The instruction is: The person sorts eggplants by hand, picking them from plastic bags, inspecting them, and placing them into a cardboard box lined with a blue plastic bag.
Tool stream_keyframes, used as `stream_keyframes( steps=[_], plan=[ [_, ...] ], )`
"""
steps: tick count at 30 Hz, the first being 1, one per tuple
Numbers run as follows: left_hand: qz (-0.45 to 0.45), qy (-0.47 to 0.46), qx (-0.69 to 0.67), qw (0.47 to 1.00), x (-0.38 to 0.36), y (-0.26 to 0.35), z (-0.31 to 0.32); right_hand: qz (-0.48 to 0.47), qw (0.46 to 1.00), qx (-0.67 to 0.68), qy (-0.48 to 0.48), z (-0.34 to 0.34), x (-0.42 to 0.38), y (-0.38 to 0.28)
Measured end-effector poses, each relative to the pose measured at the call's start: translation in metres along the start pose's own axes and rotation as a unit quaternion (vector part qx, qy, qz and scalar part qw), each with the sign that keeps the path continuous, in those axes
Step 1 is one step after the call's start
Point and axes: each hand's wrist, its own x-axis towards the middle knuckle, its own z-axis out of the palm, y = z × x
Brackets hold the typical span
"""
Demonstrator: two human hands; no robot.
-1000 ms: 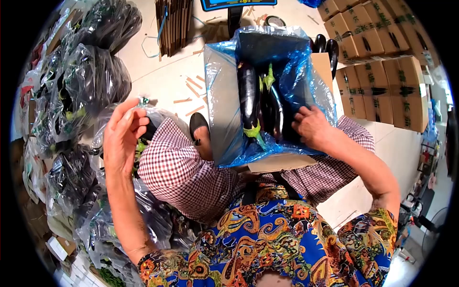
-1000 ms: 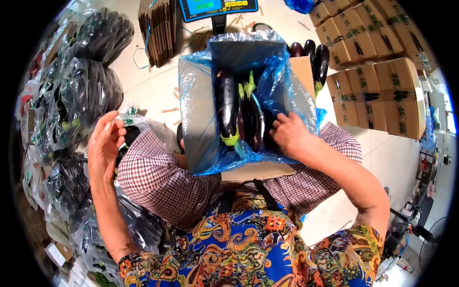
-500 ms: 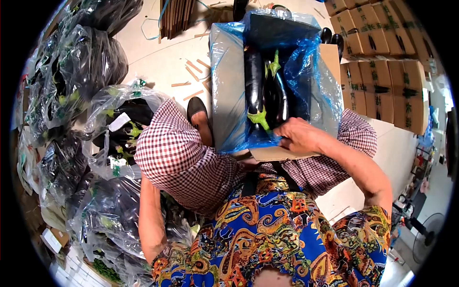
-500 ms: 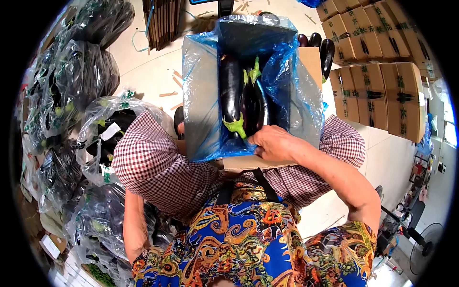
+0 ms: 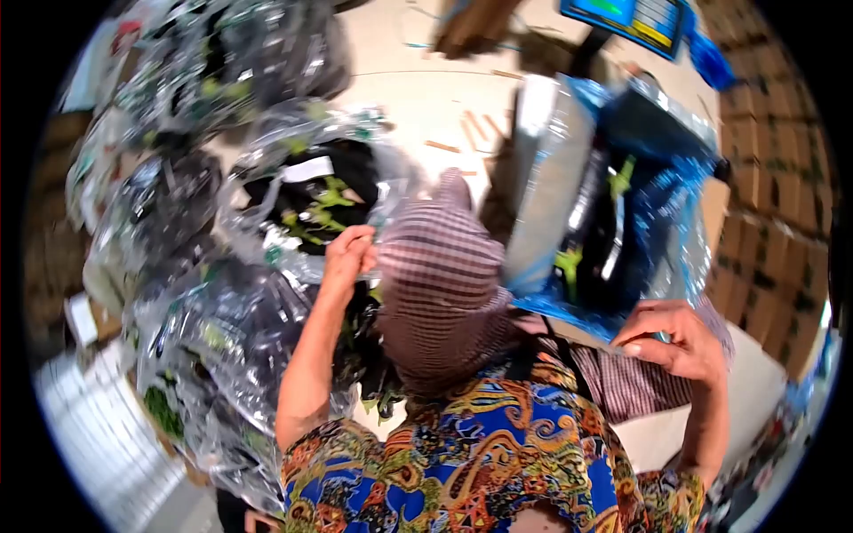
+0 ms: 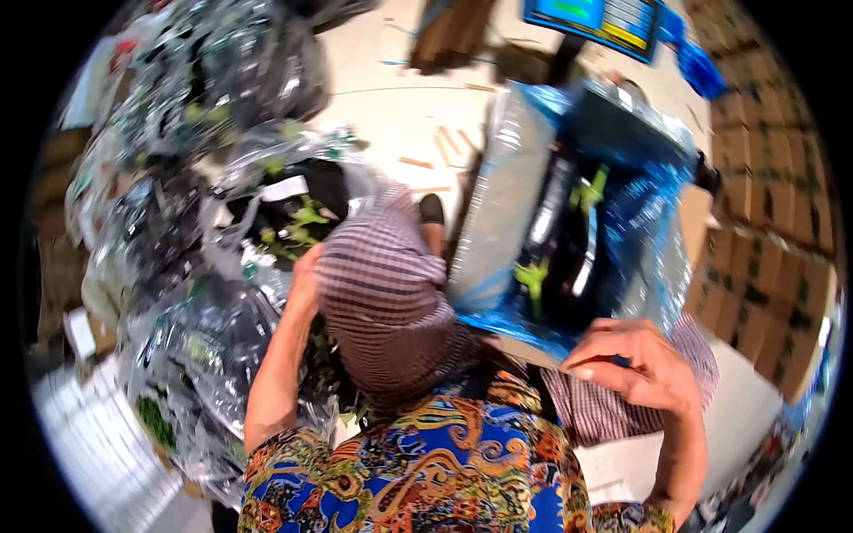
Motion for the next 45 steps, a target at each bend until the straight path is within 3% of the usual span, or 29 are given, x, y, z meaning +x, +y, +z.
stream_keyframes(
  steps=[3,6,9,11,14,15,17,20,23,25,27,30,31,32,34,37,39,43,45],
  plan=[
    [0.080,0.064,0.069,0.992,0.001,0.019,-0.006,0.075,0.984,-0.101,0.125,0.008,0.016,0.001],
    [0.114,0.111,0.093,0.983,0.027,0.010,-0.021,0.079,0.976,-0.160,0.123,0.015,0.028,0.010],
    [0.059,0.147,0.124,0.980,0.065,-0.018,-0.048,0.083,0.973,-0.192,0.094,0.018,0.037,0.012],
    [0.130,0.249,0.247,0.928,0.095,-0.038,-0.070,0.109,0.976,-0.171,0.080,0.021,0.040,0.016],
    [0.214,0.398,0.343,0.824,0.105,-0.018,-0.089,0.145,0.974,-0.156,0.075,0.022,0.040,0.019],
    [0.172,0.401,0.319,0.841,0.096,-0.003,-0.093,0.152,0.973,-0.152,0.079,0.022,0.040,0.021],
    [0.181,0.485,0.432,0.738,0.100,-0.001,-0.105,0.157,0.973,-0.149,0.080,0.021,0.042,0.022],
    [0.062,0.436,0.452,0.775,0.101,0.013,-0.107,0.156,0.973,-0.151,0.080,0.020,0.046,0.027],
    [0.068,0.442,0.553,0.703,0.110,-0.002,-0.101,0.154,0.973,-0.159,0.069,0.022,0.053,0.028],
    [0.054,0.438,0.574,0.690,0.122,-0.004,-0.108,0.156,0.973,-0.156,0.060,0.023,0.053,0.028],
    [0.037,0.437,0.549,0.712,0.126,-0.002,-0.116,0.167,0.971,-0.155,0.065,0.023,0.049,0.030],
    [0.088,0.481,0.345,0.801,0.131,-0.013,-0.132,0.156,0.970,-0.166,0.081,0.025,0.047,0.040],
    [0.095,0.418,0.057,0.902,0.105,0.016,-0.113,0.149,0.971,-0.166,0.083,0.026,0.048,0.038],
    [0.084,0.363,-0.074,0.925,0.091,0.017,-0.114,0.143,0.972,-0.168,0.084,0.027,0.049,0.037],
    [0.067,0.271,-0.287,0.916,0.051,0.028,-0.098,0.156,0.975,-0.140,0.071,0.028,0.053,0.032],
    [0.108,0.063,-0.368,0.921,0.001,0.018,-0.087,0.146,0.978,-0.128,0.071,0.028,0.052,0.036],
    [0.116,-0.027,-0.445,0.887,-0.022,0.025,-0.071,0.128,0.980,-0.133,0.073,0.028,0.051,0.040],
    [0.136,-0.096,-0.455,0.875,-0.043,0.035,-0.060,0.119,0.980,-0.141,0.079,0.028,0.046,0.042],
    [0.128,-0.049,-0.440,0.888,-0.058,0.051,-0.045,0.118,0.979,-0.143,0.082,0.029,0.043,0.040]
  ],
)
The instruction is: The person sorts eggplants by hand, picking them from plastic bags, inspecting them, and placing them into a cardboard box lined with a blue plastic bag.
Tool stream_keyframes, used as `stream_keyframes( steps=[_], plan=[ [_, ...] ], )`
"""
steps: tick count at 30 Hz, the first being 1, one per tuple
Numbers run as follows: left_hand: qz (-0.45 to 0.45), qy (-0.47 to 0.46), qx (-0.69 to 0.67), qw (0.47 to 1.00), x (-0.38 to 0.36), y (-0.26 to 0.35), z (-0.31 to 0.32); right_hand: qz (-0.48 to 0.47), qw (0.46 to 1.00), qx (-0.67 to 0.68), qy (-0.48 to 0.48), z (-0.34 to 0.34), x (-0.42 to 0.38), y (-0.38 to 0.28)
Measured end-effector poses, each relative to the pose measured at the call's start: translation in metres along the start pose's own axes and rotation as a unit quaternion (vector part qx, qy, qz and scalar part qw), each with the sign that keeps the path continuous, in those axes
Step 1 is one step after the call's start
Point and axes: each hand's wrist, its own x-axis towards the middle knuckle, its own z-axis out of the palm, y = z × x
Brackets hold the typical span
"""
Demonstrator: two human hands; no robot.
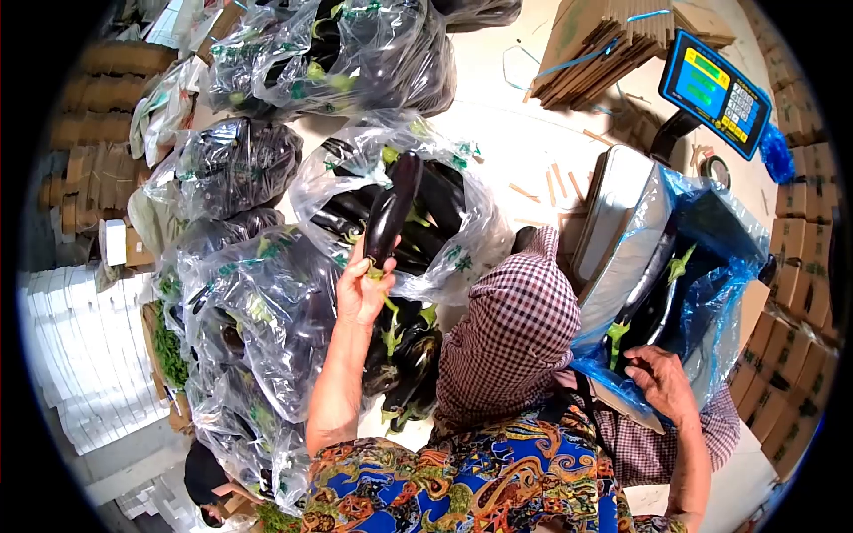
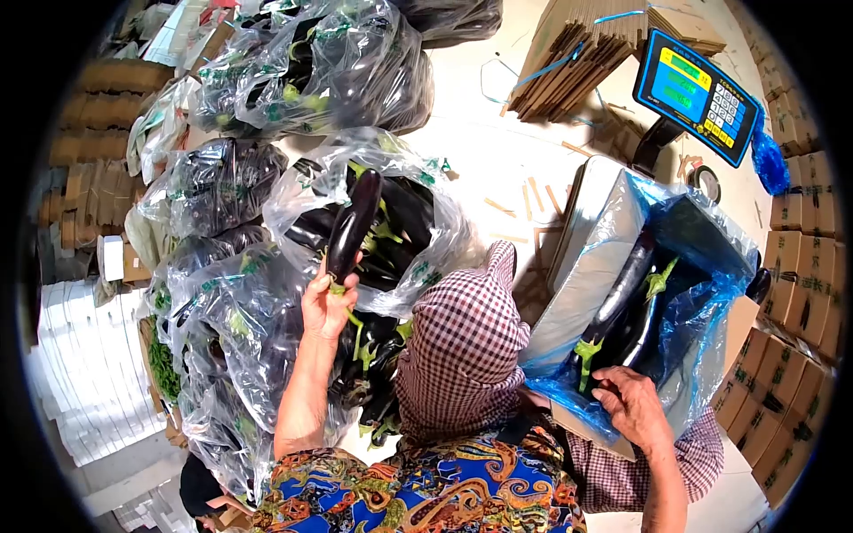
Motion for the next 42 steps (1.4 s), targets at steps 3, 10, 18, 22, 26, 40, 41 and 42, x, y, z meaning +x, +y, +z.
stream_keyframes(
  steps=[3,10,18,22,26,40,41,42],
  plan=[
    [-0.057,-0.037,-0.049,0.996,-0.003,0.002,0.002,-0.012,1.000,0.001,0.011,0.005,0.000,0.009],
    [0.112,-0.019,0.334,0.935,-0.017,-0.002,0.078,-0.009,1.000,0.001,0.007,0.004,0.003,0.007],
    [0.216,0.053,0.557,0.800,-0.004,-0.028,0.079,-0.005,1.000,0.003,0.014,0.007,0.001,0.011],
    [0.192,0.171,0.631,0.732,-0.002,-0.039,0.011,-0.009,1.000,-0.010,0.010,0.011,-0.001,0.017],
    [0.204,0.216,0.696,0.654,-0.001,-0.050,-0.066,-0.011,1.000,-0.013,-0.004,0.013,0.002,0.016],
    [0.027,-0.039,0.780,0.624,0.100,-0.046,-0.038,0.031,0.999,0.011,-0.004,0.012,0.018,0.016],
    [-0.043,-0.033,0.768,0.639,0.099,-0.042,-0.032,0.035,0.999,0.013,0.002,0.014,0.018,0.024],
    [-0.113,-0.024,0.752,0.648,0.096,-0.037,-0.031,0.033,0.999,0.013,-0.001,0.014,0.020,0.028]
  ],
)
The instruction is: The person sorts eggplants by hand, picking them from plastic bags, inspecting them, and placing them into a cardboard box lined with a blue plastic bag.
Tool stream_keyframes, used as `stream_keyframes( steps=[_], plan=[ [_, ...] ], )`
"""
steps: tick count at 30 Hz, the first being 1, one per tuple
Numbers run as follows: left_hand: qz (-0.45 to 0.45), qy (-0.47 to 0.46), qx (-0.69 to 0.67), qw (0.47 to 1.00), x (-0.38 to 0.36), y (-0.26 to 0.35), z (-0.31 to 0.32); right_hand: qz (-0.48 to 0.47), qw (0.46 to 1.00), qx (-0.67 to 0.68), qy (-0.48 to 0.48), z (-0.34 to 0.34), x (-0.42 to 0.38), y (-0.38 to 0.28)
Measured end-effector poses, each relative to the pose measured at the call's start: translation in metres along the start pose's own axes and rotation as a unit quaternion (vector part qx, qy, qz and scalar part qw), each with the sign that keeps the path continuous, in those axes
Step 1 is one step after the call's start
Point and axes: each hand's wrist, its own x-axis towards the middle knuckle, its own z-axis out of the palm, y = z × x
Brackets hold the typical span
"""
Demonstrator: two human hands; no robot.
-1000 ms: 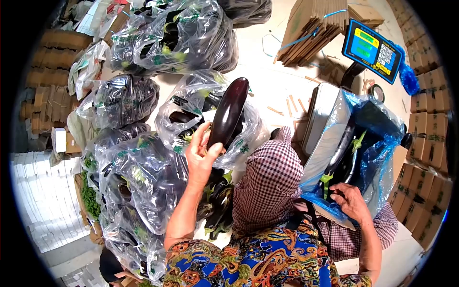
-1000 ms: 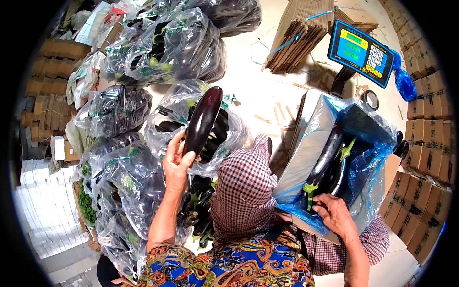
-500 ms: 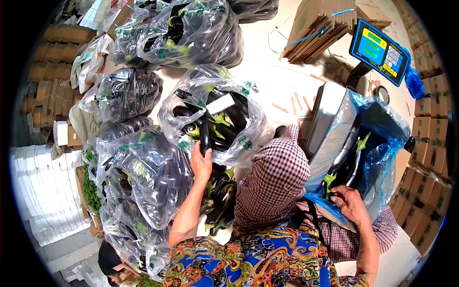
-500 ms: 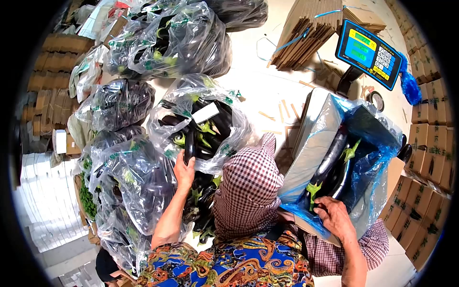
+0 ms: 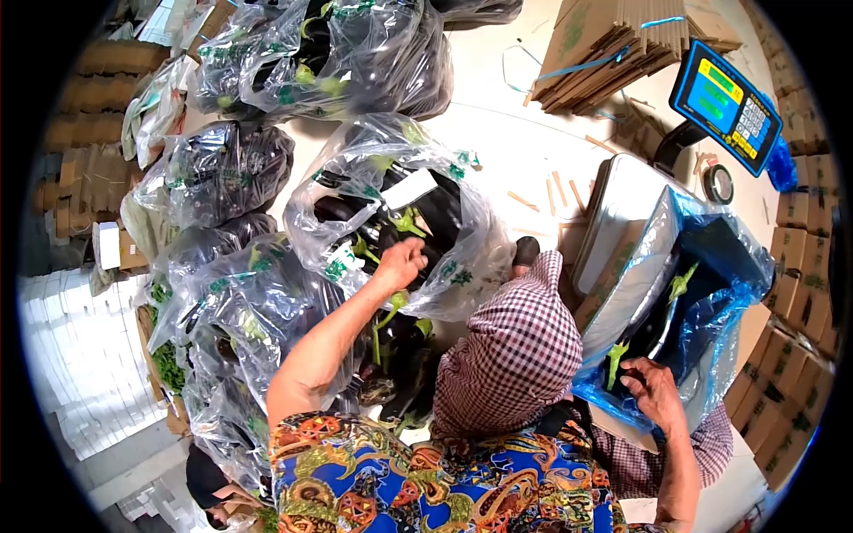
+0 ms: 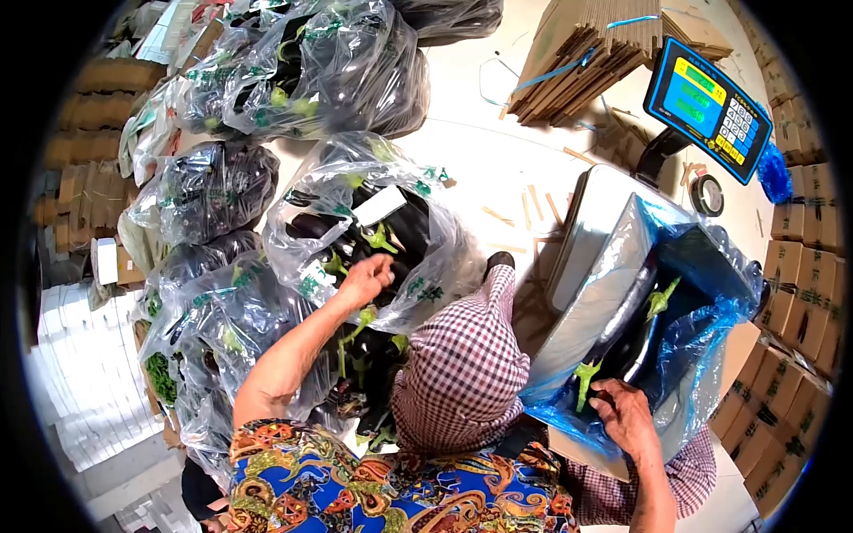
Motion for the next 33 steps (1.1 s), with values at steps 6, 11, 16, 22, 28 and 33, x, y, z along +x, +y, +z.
stream_keyframes(
  steps=[6,11,16,22,28,33],
  plan=[
    [0.142,0.087,0.088,0.982,0.042,0.016,-0.035,0.033,0.999,0.004,-0.017,-0.001,0.008,-0.008],
    [0.073,0.326,0.193,0.922,0.146,0.002,-0.101,0.012,1.000,0.000,0.008,-0.005,0.001,0.002],
    [0.191,0.290,0.190,0.918,0.151,0.069,-0.173,0.028,0.999,0.028,0.000,0.001,0.003,0.011],
    [0.139,0.193,0.300,0.924,0.159,0.063,-0.135,0.031,0.999,0.005,-0.009,0.000,0.007,0.003],
    [0.233,0.388,0.407,0.794,0.083,0.068,-0.075,0.047,0.999,-0.006,-0.006,0.001,0.005,0.010],
    [0.281,0.328,0.403,0.807,0.094,0.045,-0.055,0.055,0.998,-0.017,-0.030,0.004,0.013,0.000]
  ],
)
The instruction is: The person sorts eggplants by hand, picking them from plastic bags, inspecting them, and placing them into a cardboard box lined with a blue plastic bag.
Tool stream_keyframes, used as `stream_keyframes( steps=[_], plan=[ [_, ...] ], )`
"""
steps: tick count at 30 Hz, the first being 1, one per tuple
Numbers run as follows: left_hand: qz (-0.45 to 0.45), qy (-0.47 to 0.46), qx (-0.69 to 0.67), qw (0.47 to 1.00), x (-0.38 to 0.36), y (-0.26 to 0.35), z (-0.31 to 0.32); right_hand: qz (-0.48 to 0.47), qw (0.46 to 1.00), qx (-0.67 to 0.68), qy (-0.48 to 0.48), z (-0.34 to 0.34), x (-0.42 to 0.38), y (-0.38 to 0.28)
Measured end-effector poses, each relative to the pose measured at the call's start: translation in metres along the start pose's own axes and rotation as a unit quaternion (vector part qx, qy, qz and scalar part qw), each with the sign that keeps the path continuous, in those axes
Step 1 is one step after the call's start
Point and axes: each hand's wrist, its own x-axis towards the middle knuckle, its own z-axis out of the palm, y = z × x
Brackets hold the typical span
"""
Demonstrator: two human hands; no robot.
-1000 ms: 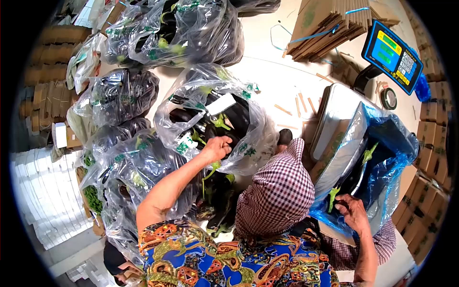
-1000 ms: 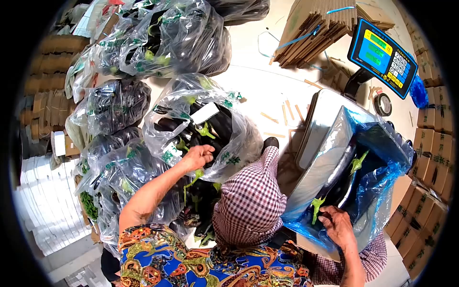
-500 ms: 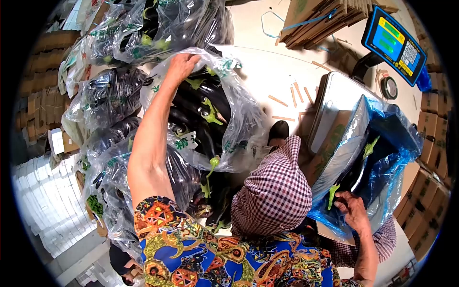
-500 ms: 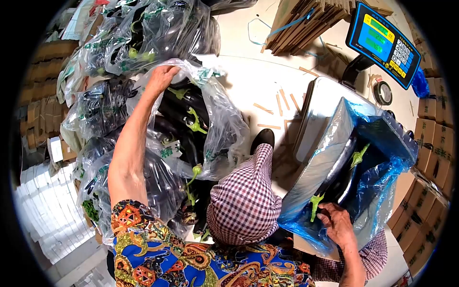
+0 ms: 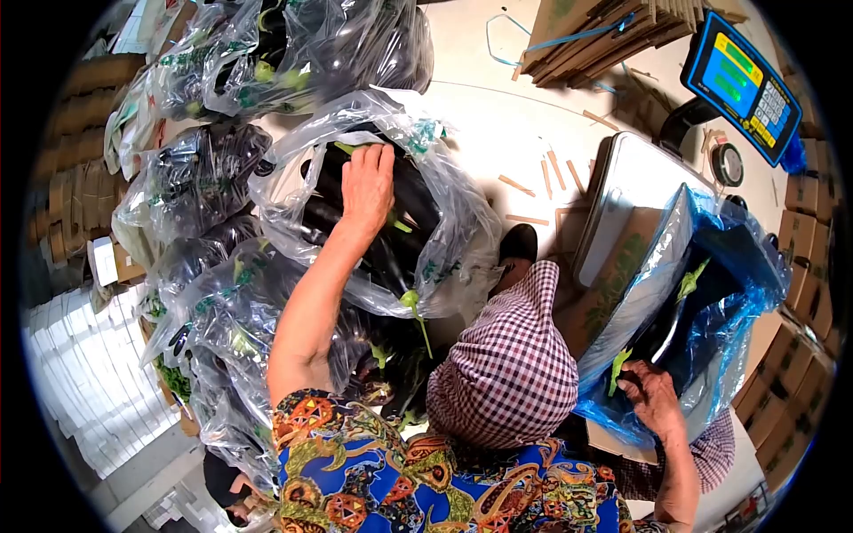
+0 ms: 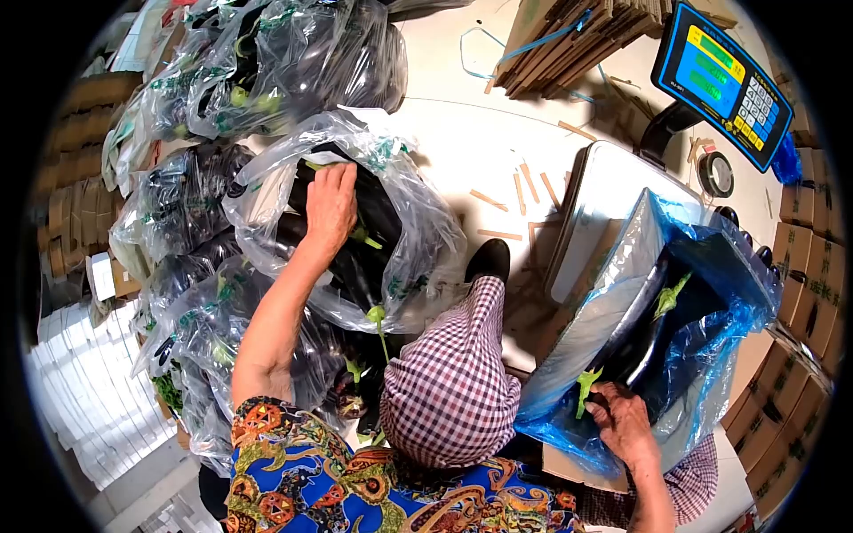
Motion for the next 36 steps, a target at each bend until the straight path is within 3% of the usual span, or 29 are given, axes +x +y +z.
stream_keyframes(
  steps=[4,7,8,11,12,15,17,18,19,23,25,27,29,31,33,35,36],
  plan=[
    [-0.030,0.010,0.061,0.998,0.029,-0.002,0.037,0.017,1.000,-0.003,-0.005,-0.002,0.001,-0.002],
    [-0.050,-0.120,0.071,0.989,0.054,0.005,0.055,0.000,1.000,-0.008,-0.002,0.002,0.000,0.006],
    [-0.007,0.022,0.063,0.998,0.053,-0.001,0.081,0.004,1.000,-0.024,-0.008,0.004,-0.001,0.008],
    [0.017,0.028,0.069,0.997,0.066,0.006,0.082,0.009,0.999,-0.034,-0.015,0.003,-0.002,0.006],
    [0.003,-0.010,0.073,0.997,0.067,0.008,0.078,0.015,0.999,-0.033,-0.015,0.003,-0.003,0.005],
    [0.013,-0.080,0.033,0.996,0.057,-0.001,0.035,0.011,0.999,-0.030,-0.008,0.000,-0.003,0.004],
    [0.027,-0.078,0.033,0.996,0.030,-0.018,0.010,-0.013,0.999,-0.035,0.000,0.000,-0.004,0.005],
    [0.065,-0.031,-0.001,0.997,0.017,-0.026,-0.009,0.028,0.999,-0.040,-0.015,-0.002,-0.004,-0.002],
    [0.104,0.016,-0.035,0.994,0.006,-0.032,-0.029,0.008,0.999,-0.051,-0.011,-0.002,-0.005,-0.003],
    [-0.001,0.093,-0.111,0.989,-0.035,-0.045,-0.101,-0.050,0.997,-0.056,0.021,-0.005,-0.008,-0.003],
    [-0.094,0.152,-0.213,0.961,-0.043,-0.032,-0.139,-0.085,0.994,-0.013,0.066,-0.010,-0.007,-0.010],
    [-0.174,0.136,-0.270,0.937,-0.049,-0.028,-0.174,-0.095,0.991,0.035,0.088,-0.016,-0.007,-0.019],
    [-0.240,0.160,-0.404,0.868,-0.049,-0.017,-0.202,-0.106,0.987,0.056,0.107,-0.022,-0.012,-0.029],
    [-0.246,0.178,-0.453,0.838,-0.045,-0.005,-0.230,-0.131,0.982,0.079,0.112,-0.024,-0.015,-0.034],
    [-0.232,0.196,-0.553,0.776,-0.037,0.012,-0.258,-0.160,0.972,0.140,0.101,-0.025,-0.017,-0.037],
    [-0.208,0.226,-0.610,0.730,-0.027,0.037,-0.282,-0.134,0.973,0.181,0.043,-0.032,-0.023,-0.040],
    [-0.206,0.227,-0.627,0.717,-0.022,0.054,-0.293,-0.140,0.953,0.269,0.024,-0.029,-0.024,-0.038]
  ],
)
